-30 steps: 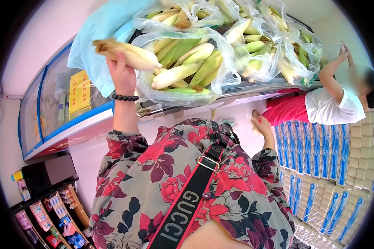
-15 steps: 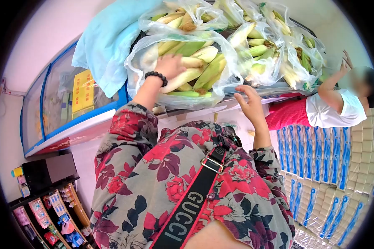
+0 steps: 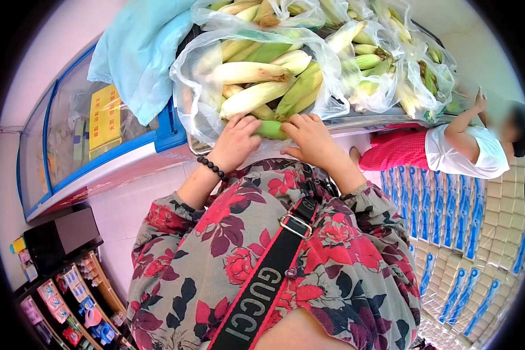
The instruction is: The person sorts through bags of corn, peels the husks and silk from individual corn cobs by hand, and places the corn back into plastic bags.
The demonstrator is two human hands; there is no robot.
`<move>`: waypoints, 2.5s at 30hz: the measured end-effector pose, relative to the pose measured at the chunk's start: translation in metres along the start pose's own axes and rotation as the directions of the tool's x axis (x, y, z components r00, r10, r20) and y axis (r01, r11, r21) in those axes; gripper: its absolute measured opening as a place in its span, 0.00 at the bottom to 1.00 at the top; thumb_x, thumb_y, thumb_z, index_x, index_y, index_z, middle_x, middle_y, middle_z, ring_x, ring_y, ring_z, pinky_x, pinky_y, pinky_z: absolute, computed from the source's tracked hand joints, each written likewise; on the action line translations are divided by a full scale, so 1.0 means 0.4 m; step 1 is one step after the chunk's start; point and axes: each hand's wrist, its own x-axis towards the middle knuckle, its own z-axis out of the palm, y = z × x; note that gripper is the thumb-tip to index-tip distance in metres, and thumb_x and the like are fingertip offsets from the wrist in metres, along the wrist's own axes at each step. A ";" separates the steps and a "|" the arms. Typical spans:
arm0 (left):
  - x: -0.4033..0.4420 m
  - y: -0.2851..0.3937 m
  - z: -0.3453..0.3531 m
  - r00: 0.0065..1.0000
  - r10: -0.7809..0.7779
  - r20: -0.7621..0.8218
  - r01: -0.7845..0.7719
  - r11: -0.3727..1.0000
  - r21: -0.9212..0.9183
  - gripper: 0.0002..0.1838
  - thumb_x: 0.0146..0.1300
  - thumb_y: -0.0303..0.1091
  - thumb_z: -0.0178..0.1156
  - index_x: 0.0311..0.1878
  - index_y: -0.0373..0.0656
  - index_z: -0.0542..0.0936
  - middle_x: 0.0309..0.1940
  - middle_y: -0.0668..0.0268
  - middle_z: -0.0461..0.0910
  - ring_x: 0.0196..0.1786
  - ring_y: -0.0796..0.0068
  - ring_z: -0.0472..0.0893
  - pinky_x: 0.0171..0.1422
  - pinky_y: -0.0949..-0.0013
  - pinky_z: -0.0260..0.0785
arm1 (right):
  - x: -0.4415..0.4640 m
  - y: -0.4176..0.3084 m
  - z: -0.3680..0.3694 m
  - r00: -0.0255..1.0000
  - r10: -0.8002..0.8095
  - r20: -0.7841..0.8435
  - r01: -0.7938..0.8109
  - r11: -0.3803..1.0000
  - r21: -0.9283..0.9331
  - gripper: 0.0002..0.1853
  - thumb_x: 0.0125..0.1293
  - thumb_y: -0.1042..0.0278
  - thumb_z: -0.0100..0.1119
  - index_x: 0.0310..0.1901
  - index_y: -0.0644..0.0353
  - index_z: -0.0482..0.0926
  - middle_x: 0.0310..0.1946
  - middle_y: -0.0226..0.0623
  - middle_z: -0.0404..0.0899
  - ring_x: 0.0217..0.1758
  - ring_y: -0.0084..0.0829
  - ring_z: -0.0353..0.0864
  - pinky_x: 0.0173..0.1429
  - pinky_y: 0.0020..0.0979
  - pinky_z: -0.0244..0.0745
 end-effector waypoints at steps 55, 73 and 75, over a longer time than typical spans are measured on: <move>0.102 -0.135 -0.022 0.988 -0.156 -0.005 0.156 0.984 0.088 0.42 0.31 0.46 0.74 0.56 0.50 0.70 0.53 0.63 0.68 0.60 0.59 0.64 0.63 0.52 0.50 | 0.028 0.308 0.064 0.762 0.539 -0.359 -0.414 0.832 0.369 0.20 0.49 0.77 0.56 0.47 0.57 0.77 0.37 0.42 0.73 0.38 0.37 0.75 0.43 0.34 0.72; 0.175 -0.121 -0.023 0.955 -0.295 -0.028 0.295 0.955 0.005 0.33 0.40 0.40 0.71 0.53 0.46 0.73 0.58 0.59 0.66 0.61 0.57 0.62 0.63 0.54 0.53 | 0.067 0.176 0.022 0.892 0.450 0.038 -0.408 0.767 0.496 0.20 0.53 0.59 0.66 0.46 0.56 0.74 0.21 0.40 0.75 0.26 0.36 0.76 0.33 0.34 0.71; 0.139 -0.184 -0.097 0.877 -0.419 -0.235 0.474 0.835 0.280 0.30 0.43 0.40 0.69 0.53 0.49 0.74 0.59 0.56 0.65 0.61 0.54 0.63 0.64 0.52 0.52 | 0.065 0.154 -0.023 0.899 0.434 0.060 -0.425 0.830 0.361 0.16 0.55 0.56 0.63 0.42 0.55 0.77 0.26 0.43 0.78 0.31 0.43 0.78 0.37 0.39 0.72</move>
